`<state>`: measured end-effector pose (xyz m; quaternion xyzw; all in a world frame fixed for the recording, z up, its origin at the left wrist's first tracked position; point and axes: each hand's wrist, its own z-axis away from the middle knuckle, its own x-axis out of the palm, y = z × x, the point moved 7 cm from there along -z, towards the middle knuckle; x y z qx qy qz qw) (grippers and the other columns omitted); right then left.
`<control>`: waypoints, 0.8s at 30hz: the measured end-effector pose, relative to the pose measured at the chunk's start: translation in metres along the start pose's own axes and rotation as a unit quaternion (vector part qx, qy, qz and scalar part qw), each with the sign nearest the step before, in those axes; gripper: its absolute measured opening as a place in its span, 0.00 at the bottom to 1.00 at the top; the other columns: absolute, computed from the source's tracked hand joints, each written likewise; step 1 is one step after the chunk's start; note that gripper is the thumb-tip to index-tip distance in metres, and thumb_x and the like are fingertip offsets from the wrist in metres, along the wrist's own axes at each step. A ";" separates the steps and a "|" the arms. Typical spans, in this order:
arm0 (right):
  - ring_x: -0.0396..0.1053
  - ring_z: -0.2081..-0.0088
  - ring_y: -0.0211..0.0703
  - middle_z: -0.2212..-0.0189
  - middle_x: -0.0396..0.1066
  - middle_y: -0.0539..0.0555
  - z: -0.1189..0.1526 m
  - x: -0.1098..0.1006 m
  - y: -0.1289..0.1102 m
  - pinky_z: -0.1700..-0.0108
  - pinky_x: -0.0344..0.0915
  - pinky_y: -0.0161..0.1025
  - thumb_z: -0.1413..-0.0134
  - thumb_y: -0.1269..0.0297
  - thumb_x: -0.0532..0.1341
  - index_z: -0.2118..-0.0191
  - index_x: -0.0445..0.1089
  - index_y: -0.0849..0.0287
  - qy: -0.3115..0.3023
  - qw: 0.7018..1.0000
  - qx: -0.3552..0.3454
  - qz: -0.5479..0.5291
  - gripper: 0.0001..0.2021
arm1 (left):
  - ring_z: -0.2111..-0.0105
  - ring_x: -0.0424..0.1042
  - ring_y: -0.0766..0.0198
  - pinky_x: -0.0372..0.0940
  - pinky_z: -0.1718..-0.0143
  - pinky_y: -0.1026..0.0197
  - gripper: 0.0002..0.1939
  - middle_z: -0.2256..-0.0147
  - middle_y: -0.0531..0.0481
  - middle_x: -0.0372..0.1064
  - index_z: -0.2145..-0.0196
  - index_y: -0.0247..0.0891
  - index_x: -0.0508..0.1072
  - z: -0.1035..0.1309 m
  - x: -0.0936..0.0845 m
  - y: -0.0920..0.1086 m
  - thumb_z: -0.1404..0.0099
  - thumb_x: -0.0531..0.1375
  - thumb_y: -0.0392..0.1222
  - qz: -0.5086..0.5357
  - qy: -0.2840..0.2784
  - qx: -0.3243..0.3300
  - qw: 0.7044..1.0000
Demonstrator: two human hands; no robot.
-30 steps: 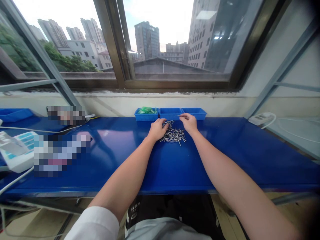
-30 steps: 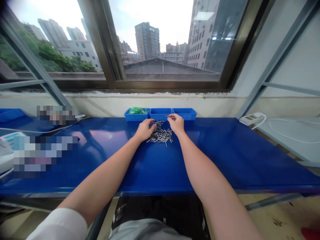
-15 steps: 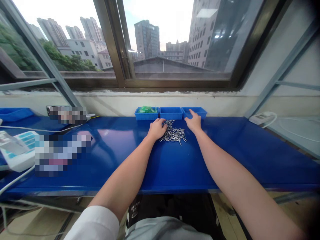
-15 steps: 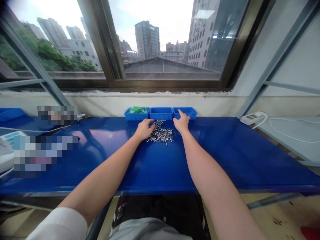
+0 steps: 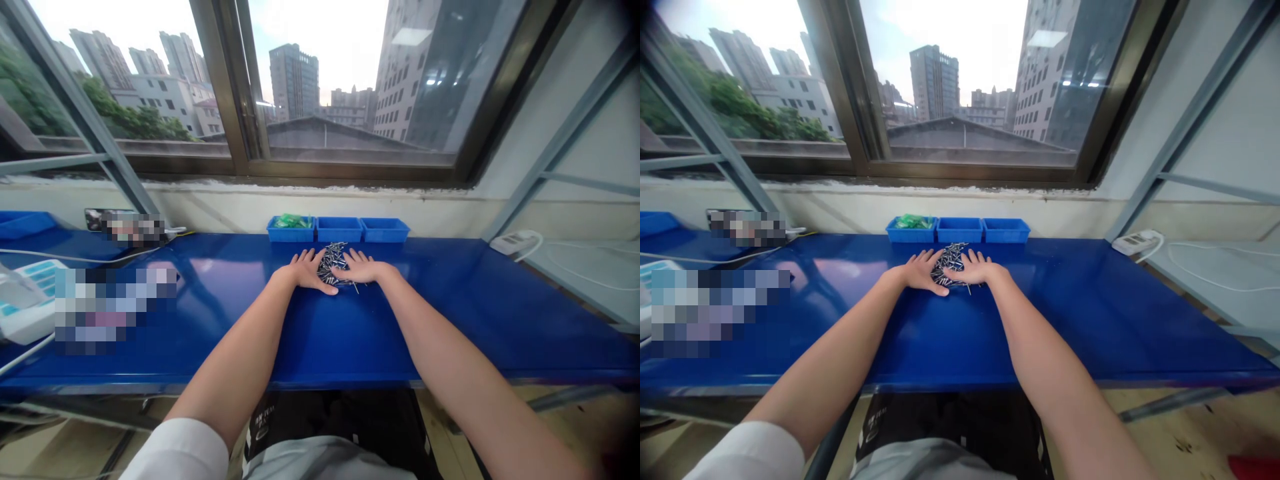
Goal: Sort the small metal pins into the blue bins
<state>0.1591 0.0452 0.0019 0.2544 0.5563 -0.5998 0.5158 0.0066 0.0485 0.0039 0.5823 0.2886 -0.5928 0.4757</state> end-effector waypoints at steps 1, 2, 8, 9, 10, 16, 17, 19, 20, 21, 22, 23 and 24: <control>0.26 0.33 0.58 0.33 0.27 0.58 -0.002 0.003 -0.004 0.36 0.29 0.58 0.53 0.30 0.46 0.33 0.40 0.58 0.025 1.000 0.008 0.001 0.48 | 0.35 0.30 0.39 0.35 0.39 0.37 0.67 0.34 0.36 0.30 0.34 0.41 0.36 0.000 0.000 0.002 0.63 0.61 0.73 0.000 0.012 0.005 1.000; 0.26 0.33 0.57 0.33 0.26 0.59 -0.005 0.006 -0.009 0.36 0.28 0.57 0.50 0.31 0.42 0.33 0.40 0.59 0.052 0.999 -0.003 0.002 0.46 | 0.35 0.31 0.41 0.35 0.39 0.38 0.65 0.34 0.36 0.31 0.34 0.40 0.38 0.000 0.001 0.004 0.60 0.59 0.73 0.000 0.023 0.012 1.000; 0.49 0.38 0.55 0.39 0.53 0.65 -0.019 -0.005 -0.021 0.39 0.46 0.50 0.43 0.39 0.42 0.40 0.58 0.62 0.241 0.966 -0.092 -0.032 0.36 | 0.36 0.41 0.41 0.39 0.40 0.38 0.54 0.36 0.35 0.43 0.35 0.39 0.47 -0.010 0.001 0.012 0.52 0.55 0.72 0.001 0.105 0.033 0.994; 0.56 0.41 0.53 0.44 0.61 0.64 -0.019 -0.012 -0.020 0.41 0.51 0.47 0.41 0.42 0.42 0.44 0.62 0.62 0.280 0.953 -0.103 -0.054 0.33 | 0.37 0.44 0.41 0.41 0.40 0.38 0.52 0.37 0.36 0.46 0.36 0.39 0.49 -0.012 0.000 0.014 0.51 0.54 0.72 0.001 0.123 0.036 0.992; 0.61 0.46 0.51 0.49 0.66 0.63 -0.018 -0.019 -0.018 0.44 0.54 0.45 0.39 0.44 0.40 0.48 0.66 0.62 0.319 0.938 -0.112 -0.078 0.30 | 0.38 0.47 0.41 0.44 0.41 0.38 0.50 0.38 0.36 0.49 0.37 0.40 0.51 -0.013 -0.002 0.015 0.50 0.53 0.72 0.001 0.138 0.037 0.990; 0.68 0.60 0.45 0.66 0.72 0.57 -0.012 -0.048 0.012 0.54 0.61 0.40 0.39 0.54 0.45 0.65 0.72 0.59 0.424 0.895 -0.046 -0.127 0.21 | 0.43 0.58 0.43 0.53 0.45 0.47 0.43 0.43 0.35 0.60 0.42 0.34 0.61 -0.019 -0.007 0.020 0.44 0.49 0.70 0.004 0.191 0.028 0.981; 0.68 0.59 0.46 0.65 0.72 0.57 -0.013 -0.048 0.018 0.55 0.61 0.40 0.43 0.55 0.51 0.65 0.72 0.59 0.406 0.907 -0.019 -0.112 0.17 | 0.43 0.58 0.44 0.54 0.45 0.48 0.43 0.44 0.35 0.60 0.43 0.33 0.61 -0.019 -0.007 0.019 0.43 0.49 0.70 0.009 0.194 0.028 0.981; 0.67 0.58 0.47 0.63 0.72 0.56 -0.018 -0.043 0.026 0.55 0.61 0.40 0.50 0.56 0.58 0.61 0.73 0.58 0.349 0.933 0.015 -0.080 0.14 | 0.43 0.58 0.45 0.54 0.44 0.50 0.43 0.43 0.36 0.60 0.42 0.33 0.60 -0.019 -0.007 0.017 0.43 0.48 0.70 0.025 0.194 0.027 0.980; 0.67 0.57 0.48 0.61 0.72 0.56 -0.019 -0.040 0.029 0.55 0.61 0.41 0.52 0.56 0.60 0.60 0.73 0.57 0.324 0.944 0.025 -0.063 0.15 | 0.43 0.58 0.46 0.54 0.44 0.50 0.43 0.43 0.36 0.60 0.42 0.33 0.59 -0.019 -0.007 0.015 0.43 0.47 0.71 0.033 0.192 0.028 0.980; 0.66 0.55 0.50 0.59 0.71 0.57 -0.021 -0.036 0.030 0.54 0.60 0.43 0.54 0.55 0.60 0.58 0.72 0.56 0.304 0.951 0.029 -0.044 0.17 | 0.42 0.57 0.46 0.53 0.44 0.51 0.44 0.42 0.37 0.58 0.41 0.34 0.58 -0.019 -0.006 0.015 0.43 0.47 0.71 0.039 0.188 0.029 0.981; 0.65 0.54 0.52 0.58 0.70 0.57 -0.022 -0.033 0.029 0.53 0.60 0.45 0.54 0.54 0.60 0.57 0.72 0.56 0.290 0.956 0.027 -0.025 0.18 | 0.42 0.56 0.46 0.53 0.43 0.51 0.45 0.41 0.37 0.57 0.41 0.35 0.58 -0.019 -0.006 0.015 0.44 0.47 0.72 0.041 0.183 0.032 0.982; 0.63 0.53 0.53 0.57 0.69 0.58 -0.022 -0.030 0.027 0.52 0.59 0.46 0.53 0.53 0.60 0.57 0.72 0.55 0.281 0.959 0.018 -0.007 0.18 | 0.41 0.55 0.46 0.52 0.43 0.51 0.46 0.40 0.37 0.56 0.40 0.35 0.58 -0.018 -0.005 0.016 0.45 0.47 0.73 0.039 0.178 0.038 0.983; 0.63 0.52 0.54 0.56 0.69 0.58 -0.023 -0.028 0.024 0.52 0.58 0.48 0.51 0.52 0.58 0.57 0.72 0.55 0.277 0.961 0.004 0.008 0.18 | 0.40 0.54 0.46 0.51 0.42 0.51 0.46 0.40 0.38 0.54 0.40 0.36 0.57 -0.018 -0.004 0.018 0.45 0.48 0.72 0.034 0.175 0.046 0.983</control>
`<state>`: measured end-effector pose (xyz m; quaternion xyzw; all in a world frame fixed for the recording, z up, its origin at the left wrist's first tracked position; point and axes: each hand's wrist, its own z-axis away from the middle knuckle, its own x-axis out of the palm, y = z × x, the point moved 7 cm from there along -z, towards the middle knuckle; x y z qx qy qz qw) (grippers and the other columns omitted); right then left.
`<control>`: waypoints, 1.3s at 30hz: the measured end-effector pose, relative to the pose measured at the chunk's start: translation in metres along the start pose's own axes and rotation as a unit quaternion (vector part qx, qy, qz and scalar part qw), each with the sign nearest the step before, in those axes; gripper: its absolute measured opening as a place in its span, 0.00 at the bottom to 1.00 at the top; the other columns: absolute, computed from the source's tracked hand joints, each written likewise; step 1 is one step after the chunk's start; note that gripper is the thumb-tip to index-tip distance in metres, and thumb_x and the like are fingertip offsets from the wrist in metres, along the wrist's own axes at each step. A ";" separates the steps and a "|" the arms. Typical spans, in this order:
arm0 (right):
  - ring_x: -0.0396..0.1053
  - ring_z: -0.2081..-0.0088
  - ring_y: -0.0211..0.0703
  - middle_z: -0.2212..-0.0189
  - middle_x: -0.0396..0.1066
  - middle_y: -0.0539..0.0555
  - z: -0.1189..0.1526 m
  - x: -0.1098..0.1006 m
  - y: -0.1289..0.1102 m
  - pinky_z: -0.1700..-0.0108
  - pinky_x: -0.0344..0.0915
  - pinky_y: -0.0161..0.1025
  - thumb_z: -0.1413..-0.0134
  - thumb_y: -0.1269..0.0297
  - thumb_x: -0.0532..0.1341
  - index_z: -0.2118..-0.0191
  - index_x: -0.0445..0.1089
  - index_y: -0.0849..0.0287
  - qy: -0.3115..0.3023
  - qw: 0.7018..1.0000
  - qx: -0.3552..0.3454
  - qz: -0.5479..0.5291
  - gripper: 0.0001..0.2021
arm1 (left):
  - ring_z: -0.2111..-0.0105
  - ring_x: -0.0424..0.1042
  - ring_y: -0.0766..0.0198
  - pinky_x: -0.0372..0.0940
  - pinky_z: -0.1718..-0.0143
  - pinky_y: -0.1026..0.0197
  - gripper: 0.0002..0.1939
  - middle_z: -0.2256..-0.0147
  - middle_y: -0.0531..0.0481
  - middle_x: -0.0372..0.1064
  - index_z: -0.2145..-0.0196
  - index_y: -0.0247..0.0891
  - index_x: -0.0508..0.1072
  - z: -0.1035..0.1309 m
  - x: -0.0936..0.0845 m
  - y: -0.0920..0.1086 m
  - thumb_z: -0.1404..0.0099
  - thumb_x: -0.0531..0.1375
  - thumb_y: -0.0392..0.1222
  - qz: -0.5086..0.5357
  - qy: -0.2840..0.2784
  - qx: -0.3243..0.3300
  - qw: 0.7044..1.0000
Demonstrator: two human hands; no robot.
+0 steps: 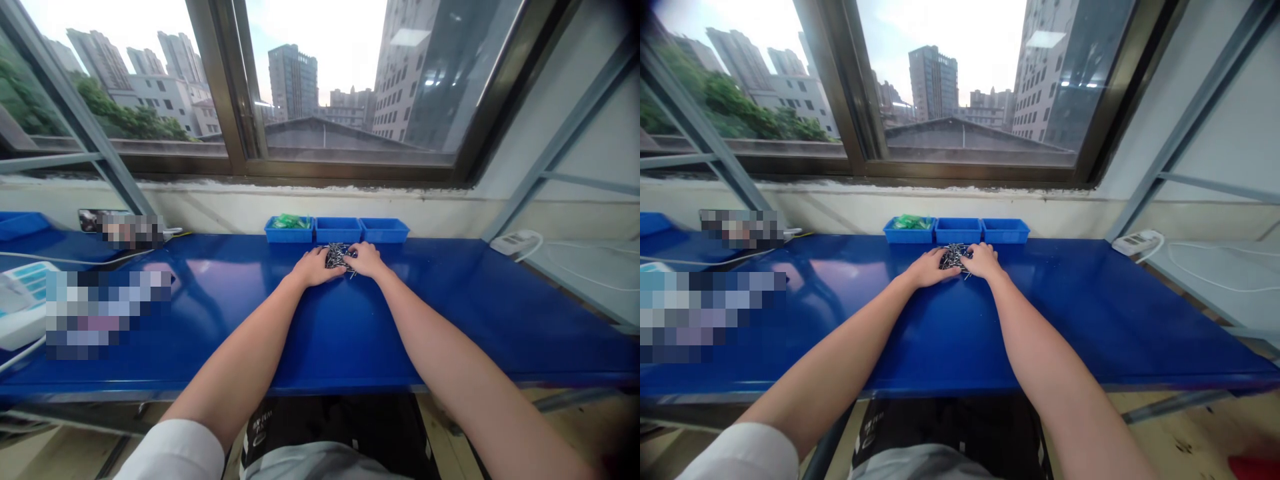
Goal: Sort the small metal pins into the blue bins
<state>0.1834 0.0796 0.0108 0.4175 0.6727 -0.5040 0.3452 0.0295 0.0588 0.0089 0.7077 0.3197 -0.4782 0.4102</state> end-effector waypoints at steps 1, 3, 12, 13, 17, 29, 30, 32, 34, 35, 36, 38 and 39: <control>0.62 0.52 0.54 0.56 0.68 0.59 0.000 0.002 -0.004 0.51 0.58 0.48 0.49 0.51 0.57 0.57 0.71 0.56 0.000 1.000 -0.020 0.006 0.18 | 0.40 0.53 0.46 0.51 0.42 0.50 0.45 0.39 0.38 0.54 0.40 0.36 0.57 0.000 0.000 0.002 0.45 0.49 0.72 -0.005 -0.002 0.010 1.000; 0.63 0.54 0.52 0.57 0.68 0.60 0.000 0.005 -0.012 0.52 0.59 0.46 0.45 0.52 0.54 0.58 0.71 0.58 0.002 0.999 -0.050 0.000 0.18 | 0.40 0.52 0.45 0.50 0.42 0.50 0.45 0.39 0.37 0.52 0.40 0.35 0.57 0.001 0.001 0.008 0.45 0.50 0.70 -0.014 -0.001 0.026 1.000; 0.67 0.63 0.42 0.66 0.71 0.52 -0.005 0.004 -0.010 0.57 0.62 0.39 0.50 0.60 0.59 0.67 0.69 0.56 0.024 0.993 -0.047 -0.109 0.07 | 0.43 0.58 0.46 0.54 0.45 0.52 0.42 0.41 0.36 0.55 0.41 0.33 0.57 0.001 0.000 0.013 0.43 0.51 0.67 0.000 0.000 0.030 1.000; 0.68 0.63 0.42 0.67 0.72 0.52 -0.005 0.004 -0.010 0.58 0.62 0.39 0.50 0.60 0.59 0.69 0.69 0.56 0.024 0.991 -0.048 -0.119 0.07 | 0.43 0.58 0.46 0.55 0.45 0.52 0.42 0.41 0.36 0.55 0.41 0.33 0.57 0.001 0.000 0.013 0.43 0.51 0.67 0.002 0.000 0.029 1.000; 0.67 0.66 0.41 0.70 0.71 0.51 -0.003 -0.004 -0.011 0.59 0.62 0.39 0.52 0.62 0.58 0.73 0.67 0.57 0.067 0.983 -0.054 -0.160 0.05 | 0.43 0.58 0.46 0.54 0.44 0.52 0.43 0.41 0.36 0.56 0.41 0.34 0.57 0.001 -0.001 0.012 0.44 0.52 0.68 0.005 0.004 0.024 1.000; 0.69 0.73 0.40 0.75 0.72 0.52 -0.003 -0.015 -0.022 0.67 0.65 0.38 0.54 0.58 0.60 0.68 0.68 0.59 0.062 0.893 -0.073 -0.440 0.10 | 0.45 0.61 0.53 0.56 0.44 0.55 0.31 0.45 0.40 0.62 0.43 0.34 0.62 0.003 -0.022 0.017 0.38 0.54 0.56 0.043 0.106 0.053 0.992; 0.68 0.73 0.40 0.74 0.72 0.52 -0.003 -0.015 -0.023 0.67 0.64 0.38 0.54 0.57 0.60 0.69 0.69 0.60 0.057 0.897 -0.084 -0.430 0.11 | 0.46 0.62 0.53 0.57 0.44 0.56 0.29 0.46 0.40 0.62 0.44 0.34 0.62 0.004 -0.025 0.017 0.37 0.54 0.54 0.049 0.120 0.053 0.990; 0.67 0.74 0.39 0.75 0.72 0.51 -0.001 -0.013 -0.026 0.69 0.63 0.37 0.54 0.56 0.60 0.70 0.70 0.60 0.041 0.908 -0.101 -0.404 0.11 | 0.48 0.64 0.55 0.59 0.46 0.56 0.24 0.47 0.43 0.65 0.45 0.36 0.64 0.005 -0.030 0.019 0.36 0.53 0.49 0.064 0.138 0.060 0.987; 0.65 0.76 0.37 0.78 0.70 0.50 0.000 -0.010 -0.029 0.72 0.61 0.35 0.52 0.54 0.59 0.72 0.70 0.59 0.017 0.918 -0.106 -0.382 0.13 | 0.51 0.67 0.58 0.61 0.48 0.58 0.19 0.52 0.45 0.68 0.49 0.38 0.68 0.005 -0.033 0.021 0.35 0.52 0.46 0.078 0.144 0.072 0.984; 0.63 0.78 0.36 0.80 0.69 0.50 0.000 -0.009 -0.029 0.74 0.59 0.35 0.51 0.53 0.58 0.73 0.70 0.59 0.006 0.920 -0.104 -0.378 0.14 | 0.54 0.69 0.58 0.62 0.50 0.58 0.16 0.54 0.45 0.70 0.52 0.38 0.70 0.005 -0.034 0.022 0.34 0.51 0.45 0.082 0.144 0.078 0.983; 0.62 0.79 0.36 0.81 0.68 0.49 0.001 -0.008 -0.030 0.75 0.58 0.34 0.51 0.52 0.58 0.74 0.69 0.59 -0.001 0.920 -0.101 -0.379 0.14 | 0.57 0.70 0.59 0.63 0.52 0.59 0.15 0.57 0.46 0.72 0.55 0.38 0.71 0.004 -0.034 0.022 0.33 0.50 0.44 0.084 0.144 0.081 0.983; 0.61 0.81 0.35 0.83 0.67 0.49 0.002 -0.007 -0.030 0.77 0.57 0.33 0.52 0.50 0.59 0.74 0.68 0.59 -0.007 0.914 -0.089 -0.395 0.15 | 0.60 0.71 0.60 0.64 0.55 0.59 0.15 0.61 0.46 0.73 0.59 0.38 0.73 0.004 -0.035 0.022 0.33 0.49 0.45 0.079 0.148 0.079 0.983; 0.61 0.81 0.34 0.83 0.67 0.49 0.002 -0.008 -0.031 0.77 0.57 0.33 0.53 0.49 0.60 0.74 0.68 0.59 -0.007 0.909 -0.082 -0.408 0.16 | 0.62 0.71 0.60 0.64 0.56 0.60 0.15 0.63 0.47 0.73 0.61 0.39 0.74 0.003 -0.036 0.021 0.32 0.49 0.45 0.073 0.150 0.075 0.983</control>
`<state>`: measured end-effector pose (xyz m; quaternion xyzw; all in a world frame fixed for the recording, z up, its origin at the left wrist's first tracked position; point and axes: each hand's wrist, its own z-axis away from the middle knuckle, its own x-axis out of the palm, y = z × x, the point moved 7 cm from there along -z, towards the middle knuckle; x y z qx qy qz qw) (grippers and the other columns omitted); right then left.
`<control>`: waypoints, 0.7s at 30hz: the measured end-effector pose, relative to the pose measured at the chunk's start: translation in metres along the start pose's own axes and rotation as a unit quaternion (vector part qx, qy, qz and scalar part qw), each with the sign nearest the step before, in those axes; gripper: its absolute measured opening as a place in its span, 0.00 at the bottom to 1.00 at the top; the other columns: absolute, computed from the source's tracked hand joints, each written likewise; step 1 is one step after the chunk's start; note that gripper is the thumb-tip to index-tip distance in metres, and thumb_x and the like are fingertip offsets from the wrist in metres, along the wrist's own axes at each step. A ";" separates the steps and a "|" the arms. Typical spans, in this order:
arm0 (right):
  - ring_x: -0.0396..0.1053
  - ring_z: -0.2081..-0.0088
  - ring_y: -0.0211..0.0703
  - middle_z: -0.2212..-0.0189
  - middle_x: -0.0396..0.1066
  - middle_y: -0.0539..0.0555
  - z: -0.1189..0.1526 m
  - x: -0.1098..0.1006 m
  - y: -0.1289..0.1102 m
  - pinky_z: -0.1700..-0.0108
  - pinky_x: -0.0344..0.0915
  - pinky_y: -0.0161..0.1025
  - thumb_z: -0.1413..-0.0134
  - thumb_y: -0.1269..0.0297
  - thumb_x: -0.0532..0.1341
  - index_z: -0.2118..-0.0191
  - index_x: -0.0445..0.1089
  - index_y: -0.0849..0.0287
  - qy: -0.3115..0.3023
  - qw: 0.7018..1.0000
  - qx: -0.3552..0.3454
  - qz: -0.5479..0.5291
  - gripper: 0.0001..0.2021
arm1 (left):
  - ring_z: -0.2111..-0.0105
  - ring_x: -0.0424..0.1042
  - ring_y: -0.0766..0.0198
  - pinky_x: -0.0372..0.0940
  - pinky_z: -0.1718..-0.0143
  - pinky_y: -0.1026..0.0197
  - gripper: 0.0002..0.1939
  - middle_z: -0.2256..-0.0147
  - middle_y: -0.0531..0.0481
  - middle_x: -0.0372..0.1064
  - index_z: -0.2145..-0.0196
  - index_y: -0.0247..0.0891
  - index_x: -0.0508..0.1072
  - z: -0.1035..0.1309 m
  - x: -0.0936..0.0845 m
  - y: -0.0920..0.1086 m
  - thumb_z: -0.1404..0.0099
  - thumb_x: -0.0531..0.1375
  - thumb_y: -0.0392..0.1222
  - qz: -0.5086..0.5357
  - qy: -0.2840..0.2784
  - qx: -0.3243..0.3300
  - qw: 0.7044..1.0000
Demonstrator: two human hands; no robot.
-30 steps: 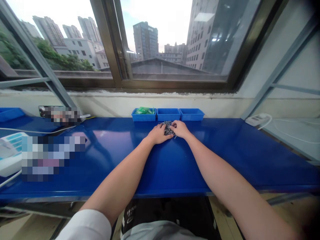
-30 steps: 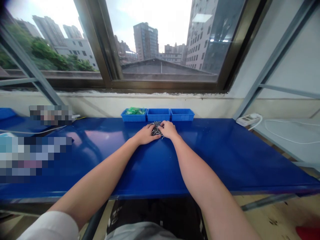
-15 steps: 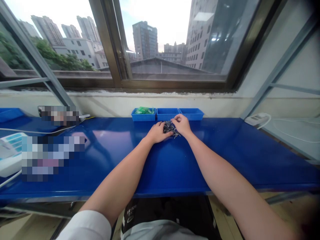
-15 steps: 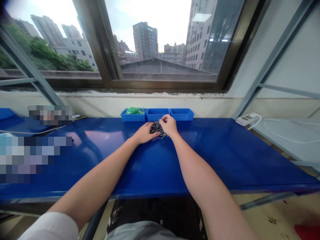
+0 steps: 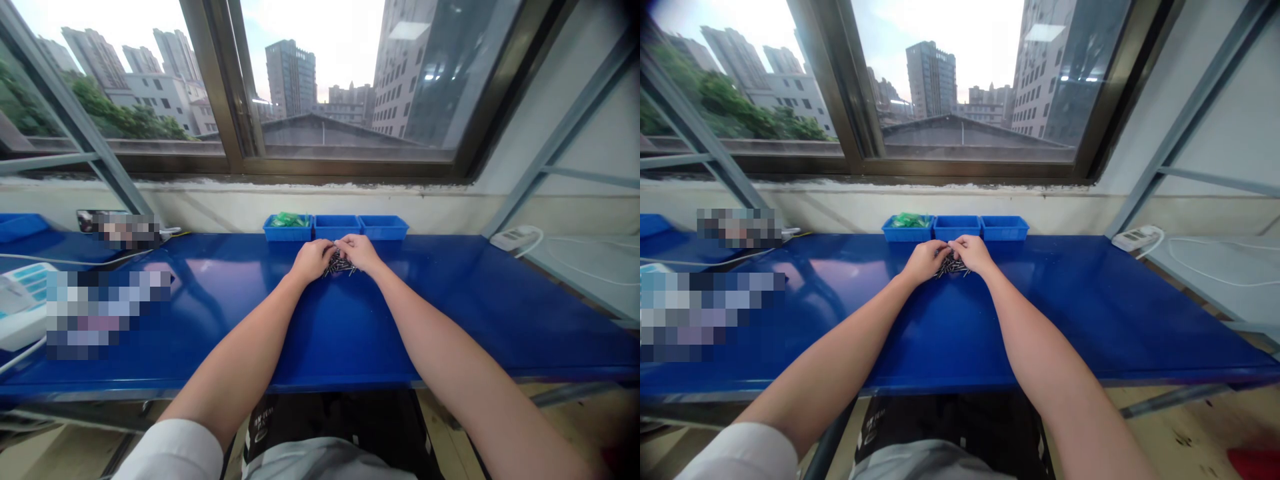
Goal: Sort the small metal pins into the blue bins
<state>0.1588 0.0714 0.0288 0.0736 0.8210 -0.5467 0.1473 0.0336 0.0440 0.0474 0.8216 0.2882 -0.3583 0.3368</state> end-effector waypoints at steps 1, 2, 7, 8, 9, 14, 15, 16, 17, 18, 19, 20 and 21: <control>0.60 0.81 0.34 0.83 0.66 0.49 0.000 0.000 -0.001 0.77 0.57 0.33 0.54 0.49 0.61 0.73 0.67 0.59 0.006 1.000 0.004 -0.015 0.16 | 0.62 0.71 0.60 0.64 0.57 0.60 0.15 0.63 0.47 0.73 0.62 0.39 0.74 0.000 -0.001 -0.001 0.32 0.48 0.45 -0.007 0.003 -0.004 1.000; 0.60 0.82 0.34 0.83 0.67 0.49 0.000 -0.001 -0.002 0.77 0.57 0.33 0.56 0.48 0.62 0.73 0.67 0.59 0.014 0.999 0.007 -0.030 0.17 | 0.63 0.71 0.60 0.63 0.58 0.60 0.15 0.64 0.47 0.73 0.63 0.39 0.74 0.000 -0.001 -0.002 0.32 0.48 0.44 -0.014 0.005 -0.009 1.000; 0.61 0.80 0.34 0.79 0.70 0.51 0.001 -0.007 -0.003 0.78 0.57 0.33 0.59 0.49 0.64 0.74 0.68 0.59 0.036 0.996 0.012 -0.086 0.17 | 0.63 0.71 0.59 0.63 0.60 0.60 0.16 0.64 0.46 0.73 0.64 0.38 0.73 0.001 -0.003 -0.004 0.32 0.48 0.44 -0.028 0.013 -0.031 0.999; 0.61 0.80 0.35 0.78 0.71 0.51 0.001 -0.007 -0.003 0.78 0.57 0.33 0.60 0.49 0.64 0.74 0.69 0.59 0.036 0.995 0.014 -0.093 0.16 | 0.63 0.71 0.59 0.63 0.60 0.60 0.16 0.64 0.46 0.73 0.64 0.38 0.73 0.001 -0.003 -0.004 0.32 0.48 0.45 -0.029 0.012 -0.036 0.999; 0.61 0.80 0.35 0.78 0.72 0.52 0.001 -0.008 -0.002 0.79 0.56 0.33 0.60 0.50 0.64 0.74 0.69 0.59 0.035 0.994 0.015 -0.100 0.16 | 0.63 0.71 0.59 0.63 0.60 0.60 0.16 0.64 0.46 0.73 0.64 0.38 0.73 0.001 -0.003 -0.004 0.32 0.48 0.45 -0.030 0.011 -0.040 0.999; 0.61 0.80 0.35 0.75 0.73 0.53 0.001 -0.008 -0.002 0.80 0.55 0.33 0.60 0.53 0.64 0.73 0.71 0.59 0.031 0.993 0.018 -0.113 0.14 | 0.64 0.71 0.59 0.63 0.61 0.60 0.16 0.65 0.46 0.73 0.65 0.38 0.73 0.001 -0.001 -0.005 0.32 0.47 0.46 -0.032 0.009 -0.039 0.999; 0.61 0.80 0.35 0.75 0.73 0.53 0.001 -0.008 -0.003 0.80 0.55 0.33 0.60 0.53 0.63 0.73 0.71 0.59 0.029 0.993 0.018 -0.115 0.13 | 0.64 0.71 0.59 0.63 0.61 0.60 0.16 0.65 0.46 0.73 0.65 0.38 0.72 0.001 -0.001 -0.006 0.32 0.47 0.46 -0.032 0.009 -0.038 0.999; 0.61 0.80 0.35 0.75 0.74 0.53 0.002 -0.008 -0.003 0.80 0.55 0.33 0.59 0.53 0.63 0.72 0.72 0.60 0.026 0.993 0.018 -0.117 0.13 | 0.64 0.71 0.59 0.63 0.61 0.59 0.16 0.65 0.46 0.73 0.65 0.38 0.72 0.001 0.000 -0.006 0.32 0.47 0.46 -0.032 0.008 -0.037 0.999; 0.61 0.80 0.35 0.75 0.74 0.53 0.002 -0.007 -0.002 0.80 0.54 0.33 0.59 0.54 0.63 0.72 0.72 0.60 0.024 0.992 0.018 -0.119 0.13 | 0.63 0.71 0.59 0.63 0.61 0.59 0.16 0.65 0.46 0.73 0.65 0.38 0.72 0.001 0.000 -0.006 0.32 0.47 0.46 -0.032 0.006 -0.037 0.999; 0.61 0.80 0.35 0.75 0.74 0.53 0.002 -0.008 -0.002 0.80 0.54 0.33 0.59 0.54 0.63 0.72 0.72 0.60 0.022 0.992 0.018 -0.121 0.13 | 0.63 0.71 0.59 0.64 0.60 0.59 0.16 0.64 0.46 0.73 0.64 0.38 0.72 0.001 0.002 -0.007 0.32 0.47 0.47 -0.032 0.001 -0.039 0.999; 0.62 0.80 0.35 0.74 0.74 0.53 0.001 -0.008 -0.001 0.80 0.55 0.33 0.58 0.54 0.62 0.72 0.72 0.60 0.023 0.992 0.017 -0.120 0.13 | 0.62 0.71 0.58 0.64 0.59 0.59 0.16 0.63 0.45 0.72 0.62 0.38 0.72 0.001 0.003 -0.008 0.32 0.48 0.48 -0.033 -0.005 -0.044 0.998; 0.62 0.79 0.36 0.74 0.74 0.54 0.001 -0.010 0.000 0.80 0.56 0.33 0.58 0.55 0.62 0.71 0.73 0.60 0.028 0.993 0.016 -0.114 0.13 | 0.60 0.71 0.58 0.64 0.58 0.58 0.16 0.62 0.45 0.72 0.60 0.38 0.71 0.001 0.005 -0.010 0.33 0.48 0.49 -0.036 -0.011 -0.051 0.998; 0.63 0.78 0.36 0.73 0.74 0.54 0.000 -0.012 0.002 0.79 0.58 0.34 0.58 0.55 0.62 0.71 0.73 0.60 0.038 0.994 0.015 -0.104 0.13 | 0.59 0.70 0.57 0.64 0.56 0.58 0.17 0.60 0.45 0.71 0.58 0.38 0.70 0.002 0.006 -0.012 0.34 0.49 0.50 -0.041 -0.016 -0.058 0.997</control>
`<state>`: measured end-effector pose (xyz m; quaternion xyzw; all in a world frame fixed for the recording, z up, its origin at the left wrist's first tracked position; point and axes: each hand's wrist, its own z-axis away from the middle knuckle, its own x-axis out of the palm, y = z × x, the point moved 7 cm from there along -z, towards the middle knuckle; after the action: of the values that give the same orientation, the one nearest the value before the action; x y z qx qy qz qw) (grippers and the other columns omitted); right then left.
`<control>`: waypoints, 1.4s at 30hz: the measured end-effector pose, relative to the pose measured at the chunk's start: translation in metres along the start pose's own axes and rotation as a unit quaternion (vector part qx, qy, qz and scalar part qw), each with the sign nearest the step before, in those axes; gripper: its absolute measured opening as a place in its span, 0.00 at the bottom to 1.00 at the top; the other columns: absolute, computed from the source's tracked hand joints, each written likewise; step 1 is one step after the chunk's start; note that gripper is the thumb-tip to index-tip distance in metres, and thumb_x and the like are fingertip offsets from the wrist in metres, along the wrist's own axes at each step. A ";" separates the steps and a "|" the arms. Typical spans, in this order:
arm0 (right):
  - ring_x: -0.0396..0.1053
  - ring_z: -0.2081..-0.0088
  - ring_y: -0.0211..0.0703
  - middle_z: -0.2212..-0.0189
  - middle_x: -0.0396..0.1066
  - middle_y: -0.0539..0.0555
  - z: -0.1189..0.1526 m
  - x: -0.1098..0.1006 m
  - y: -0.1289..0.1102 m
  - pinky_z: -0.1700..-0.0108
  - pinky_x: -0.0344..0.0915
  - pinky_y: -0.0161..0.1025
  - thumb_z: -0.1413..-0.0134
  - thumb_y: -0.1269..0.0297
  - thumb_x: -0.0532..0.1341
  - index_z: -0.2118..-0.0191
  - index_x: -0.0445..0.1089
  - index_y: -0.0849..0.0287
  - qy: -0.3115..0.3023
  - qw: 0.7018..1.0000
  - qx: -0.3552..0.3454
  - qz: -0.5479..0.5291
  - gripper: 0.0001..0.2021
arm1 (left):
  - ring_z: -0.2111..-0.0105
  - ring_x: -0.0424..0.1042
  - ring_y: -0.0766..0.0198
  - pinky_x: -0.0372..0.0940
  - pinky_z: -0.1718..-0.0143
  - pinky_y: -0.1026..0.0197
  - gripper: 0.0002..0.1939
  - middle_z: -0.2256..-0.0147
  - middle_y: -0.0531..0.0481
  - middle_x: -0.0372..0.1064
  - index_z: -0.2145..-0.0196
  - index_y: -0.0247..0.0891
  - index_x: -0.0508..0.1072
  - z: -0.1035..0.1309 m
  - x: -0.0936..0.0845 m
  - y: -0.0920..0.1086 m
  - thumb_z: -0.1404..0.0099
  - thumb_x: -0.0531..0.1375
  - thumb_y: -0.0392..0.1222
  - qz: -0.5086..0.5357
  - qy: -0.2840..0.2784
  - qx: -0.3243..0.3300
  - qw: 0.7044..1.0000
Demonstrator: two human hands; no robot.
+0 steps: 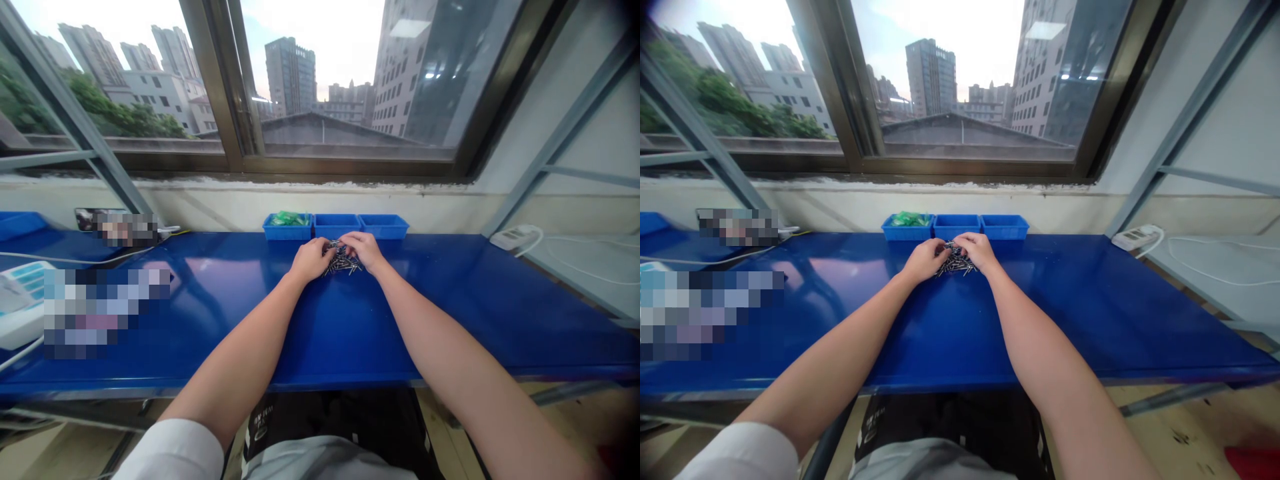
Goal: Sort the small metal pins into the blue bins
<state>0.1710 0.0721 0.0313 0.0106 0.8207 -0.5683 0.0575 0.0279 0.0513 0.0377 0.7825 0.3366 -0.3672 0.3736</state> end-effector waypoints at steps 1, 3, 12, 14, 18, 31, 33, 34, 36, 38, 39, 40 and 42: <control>0.65 0.77 0.38 0.72 0.75 0.54 -0.001 -0.003 0.001 0.77 0.60 0.34 0.58 0.55 0.62 0.69 0.73 0.60 0.013 1.000 -0.002 0.011 0.13 | 0.57 0.70 0.56 0.63 0.55 0.57 0.18 0.58 0.44 0.70 0.55 0.38 0.69 0.000 0.001 -0.002 0.34 0.50 0.51 -0.007 -0.003 -0.009 1.000; 0.69 0.71 0.41 0.67 0.75 0.55 -0.003 -0.012 0.003 0.71 0.66 0.37 0.58 0.57 0.61 0.64 0.74 0.60 0.045 0.998 -0.006 0.031 0.15 | 0.54 0.68 0.53 0.62 0.52 0.55 0.21 0.54 0.42 0.67 0.51 0.37 0.67 0.000 0.003 -0.008 0.36 0.52 0.52 -0.022 -0.003 -0.030 0.999; 0.69 0.58 0.47 0.48 0.68 0.58 -0.007 -0.039 0.006 0.51 0.64 0.46 0.56 0.63 0.56 0.45 0.65 0.60 0.131 0.969 -0.015 0.209 0.28 | 0.50 0.66 0.49 0.61 0.49 0.51 0.24 0.48 0.39 0.60 0.48 0.37 0.65 0.001 0.009 -0.024 0.37 0.53 0.52 -0.035 -0.024 -0.089 0.995; 0.66 0.54 0.49 0.47 0.67 0.57 -0.006 -0.043 0.005 0.48 0.62 0.46 0.55 0.62 0.56 0.42 0.62 0.60 0.148 0.950 -0.013 0.274 0.30 | 0.50 0.66 0.50 0.60 0.48 0.51 0.23 0.48 0.40 0.61 0.48 0.38 0.66 0.001 0.010 -0.024 0.37 0.53 0.51 -0.036 -0.028 -0.091 0.995; 0.57 0.46 0.56 0.48 0.67 0.58 -0.003 -0.052 0.005 0.45 0.55 0.51 0.55 0.59 0.58 0.39 0.58 0.59 0.179 0.900 0.018 0.398 0.34 | 0.50 0.66 0.51 0.60 0.48 0.52 0.21 0.48 0.42 0.61 0.49 0.39 0.66 0.001 0.011 -0.025 0.37 0.53 0.51 -0.034 -0.033 -0.099 0.994; 0.52 0.48 0.62 0.38 0.52 0.56 -0.003 -0.054 0.005 0.50 0.55 0.57 0.54 0.57 0.58 0.36 0.50 0.57 0.113 0.853 0.024 0.509 0.37 | 0.50 0.65 0.51 0.60 0.48 0.51 0.21 0.49 0.41 0.62 0.50 0.39 0.67 0.001 0.013 -0.026 0.37 0.53 0.51 -0.024 -0.043 -0.100 0.994; 0.52 0.48 0.62 0.36 0.50 0.54 -0.004 -0.043 0.002 0.49 0.54 0.57 0.53 0.58 0.58 0.35 0.48 0.55 0.085 0.850 -0.009 0.520 0.38 | 0.50 0.65 0.51 0.60 0.49 0.51 0.22 0.49 0.41 0.62 0.50 0.39 0.67 0.001 0.014 -0.026 0.37 0.53 0.52 -0.027 -0.043 -0.097 0.994; 0.52 0.48 0.62 0.36 0.49 0.54 -0.005 -0.037 0.002 0.49 0.54 0.57 0.54 0.59 0.58 0.35 0.47 0.54 0.069 0.848 -0.021 0.526 0.38 | 0.50 0.65 0.50 0.60 0.49 0.51 0.22 0.49 0.41 0.62 0.50 0.39 0.67 0.000 0.015 -0.027 0.37 0.53 0.52 -0.028 -0.042 -0.095 0.994; 0.51 0.47 0.63 0.35 0.47 0.54 -0.007 -0.027 0.004 0.49 0.54 0.58 0.54 0.59 0.59 0.35 0.47 0.54 0.041 0.843 -0.028 0.536 0.38 | 0.50 0.65 0.50 0.60 0.49 0.51 0.22 0.49 0.41 0.62 0.50 0.39 0.67 0.000 0.015 -0.027 0.37 0.53 0.52 -0.030 -0.041 -0.093 0.994; 0.51 0.46 0.64 0.35 0.46 0.54 -0.008 -0.022 0.009 0.49 0.53 0.60 0.54 0.58 0.59 0.35 0.48 0.54 0.022 0.841 -0.020 0.540 0.38 | 0.50 0.65 0.51 0.60 0.49 0.51 0.21 0.49 0.41 0.62 0.50 0.39 0.67 0.000 0.016 -0.027 0.37 0.52 0.52 -0.030 -0.041 -0.092 0.994; 0.50 0.46 0.65 0.35 0.46 0.54 -0.009 -0.020 0.011 0.49 0.53 0.60 0.54 0.58 0.59 0.36 0.48 0.54 0.016 0.842 -0.016 0.539 0.38 | 0.50 0.65 0.51 0.60 0.49 0.51 0.21 0.50 0.41 0.63 0.50 0.39 0.67 -0.001 0.016 -0.027 0.37 0.52 0.51 -0.030 -0.042 -0.091 0.994; 0.50 0.46 0.66 0.35 0.45 0.54 -0.009 -0.019 0.012 0.49 0.54 0.60 0.54 0.57 0.60 0.35 0.48 0.54 0.014 0.844 -0.012 0.536 0.39 | 0.50 0.65 0.51 0.60 0.49 0.51 0.21 0.50 0.41 0.63 0.50 0.39 0.67 -0.001 0.016 -0.027 0.37 0.52 0.51 -0.030 -0.043 -0.091 0.994; 0.49 0.45 0.66 0.34 0.43 0.54 -0.009 -0.019 0.013 0.48 0.54 0.61 0.54 0.55 0.60 0.35 0.48 0.54 0.023 0.850 -0.010 0.526 0.39 | 0.50 0.65 0.51 0.60 0.49 0.51 0.21 0.50 0.41 0.63 0.50 0.39 0.67 0.000 0.016 -0.027 0.37 0.52 0.51 -0.032 -0.044 -0.092 0.994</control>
<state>0.1904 0.0860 0.0240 0.4529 0.6993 -0.4447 0.3288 0.0147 0.0689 0.0155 0.7171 0.3768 -0.3803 0.4462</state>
